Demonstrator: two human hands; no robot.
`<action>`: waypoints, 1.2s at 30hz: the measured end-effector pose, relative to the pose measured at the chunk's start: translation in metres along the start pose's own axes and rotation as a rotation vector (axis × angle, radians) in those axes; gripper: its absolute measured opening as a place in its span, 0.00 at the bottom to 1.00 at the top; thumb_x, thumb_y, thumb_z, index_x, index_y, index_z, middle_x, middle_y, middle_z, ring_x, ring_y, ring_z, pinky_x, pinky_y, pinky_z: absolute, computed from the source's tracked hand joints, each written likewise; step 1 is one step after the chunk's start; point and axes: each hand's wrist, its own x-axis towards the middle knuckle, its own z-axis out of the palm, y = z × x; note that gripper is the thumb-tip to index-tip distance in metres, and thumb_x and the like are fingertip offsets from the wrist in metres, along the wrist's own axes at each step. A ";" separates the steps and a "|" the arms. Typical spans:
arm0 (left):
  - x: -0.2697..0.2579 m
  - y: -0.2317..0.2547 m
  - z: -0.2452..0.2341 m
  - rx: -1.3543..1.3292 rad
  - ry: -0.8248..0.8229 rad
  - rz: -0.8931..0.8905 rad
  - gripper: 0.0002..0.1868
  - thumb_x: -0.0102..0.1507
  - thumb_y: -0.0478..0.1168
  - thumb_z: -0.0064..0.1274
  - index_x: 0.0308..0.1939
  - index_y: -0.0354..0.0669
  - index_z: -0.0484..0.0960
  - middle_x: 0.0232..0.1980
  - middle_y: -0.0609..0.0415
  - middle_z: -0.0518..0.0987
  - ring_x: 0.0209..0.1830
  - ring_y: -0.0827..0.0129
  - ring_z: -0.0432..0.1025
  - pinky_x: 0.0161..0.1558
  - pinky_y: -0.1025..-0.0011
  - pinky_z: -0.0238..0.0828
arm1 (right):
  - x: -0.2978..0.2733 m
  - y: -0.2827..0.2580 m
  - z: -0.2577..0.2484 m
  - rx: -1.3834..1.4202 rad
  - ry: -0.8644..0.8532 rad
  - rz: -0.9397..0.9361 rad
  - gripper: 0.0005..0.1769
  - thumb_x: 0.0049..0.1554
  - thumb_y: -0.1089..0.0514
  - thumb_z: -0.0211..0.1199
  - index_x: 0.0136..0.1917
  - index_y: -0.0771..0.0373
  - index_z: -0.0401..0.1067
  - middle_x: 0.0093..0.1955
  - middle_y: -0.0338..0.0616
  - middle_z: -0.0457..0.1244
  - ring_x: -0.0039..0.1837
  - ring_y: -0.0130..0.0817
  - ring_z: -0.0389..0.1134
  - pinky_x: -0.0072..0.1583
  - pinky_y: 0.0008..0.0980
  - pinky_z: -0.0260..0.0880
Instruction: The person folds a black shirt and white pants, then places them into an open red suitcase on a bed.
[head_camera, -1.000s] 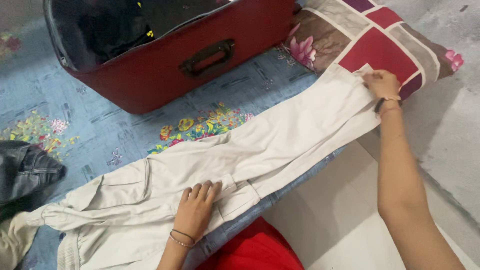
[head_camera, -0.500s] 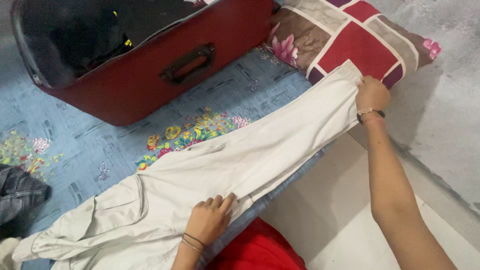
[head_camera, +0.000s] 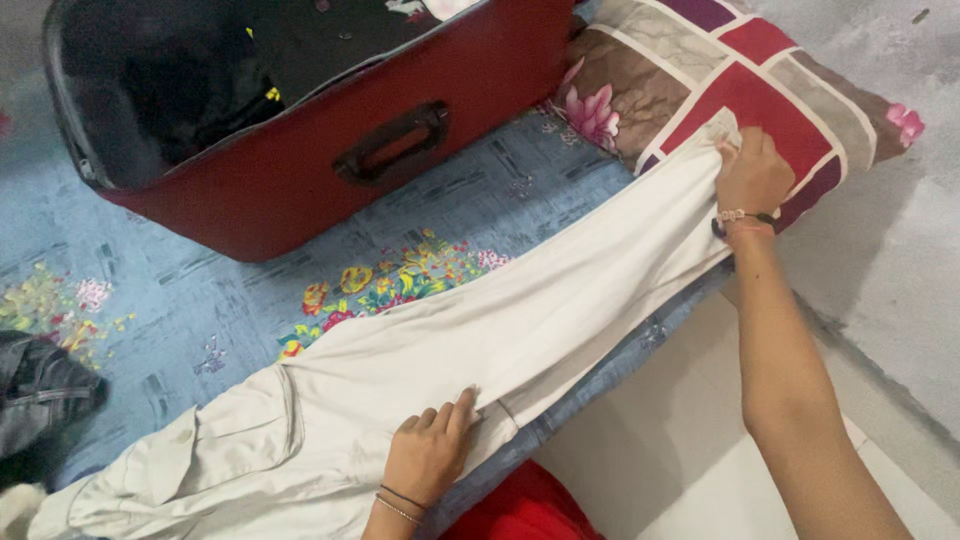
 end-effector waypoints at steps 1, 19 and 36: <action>0.007 0.000 -0.002 0.003 0.034 0.003 0.28 0.62 0.44 0.54 0.65 0.41 0.72 0.34 0.56 0.76 0.30 0.65 0.74 0.30 0.65 0.70 | 0.016 0.004 0.002 -0.055 0.016 -0.032 0.15 0.62 0.52 0.72 0.54 0.62 0.71 0.51 0.50 0.67 0.48 0.51 0.70 0.48 0.46 0.67; 0.098 0.024 0.055 -0.139 0.136 -0.117 0.25 0.54 0.38 0.55 0.57 0.45 0.75 0.62 0.43 0.73 0.48 0.55 0.71 0.41 0.62 0.72 | 0.040 0.049 0.045 -0.128 -0.033 -0.075 0.16 0.61 0.49 0.70 0.55 0.61 0.76 0.56 0.49 0.65 0.65 0.50 0.64 0.61 0.55 0.60; 0.100 0.040 0.072 -0.119 0.064 -0.070 0.28 0.59 0.43 0.54 0.62 0.37 0.74 0.64 0.49 0.74 0.50 0.58 0.71 0.44 0.62 0.70 | 0.073 0.067 0.049 -0.131 -0.150 -0.119 0.17 0.63 0.49 0.66 0.57 0.64 0.75 0.53 0.58 0.67 0.54 0.58 0.68 0.54 0.53 0.66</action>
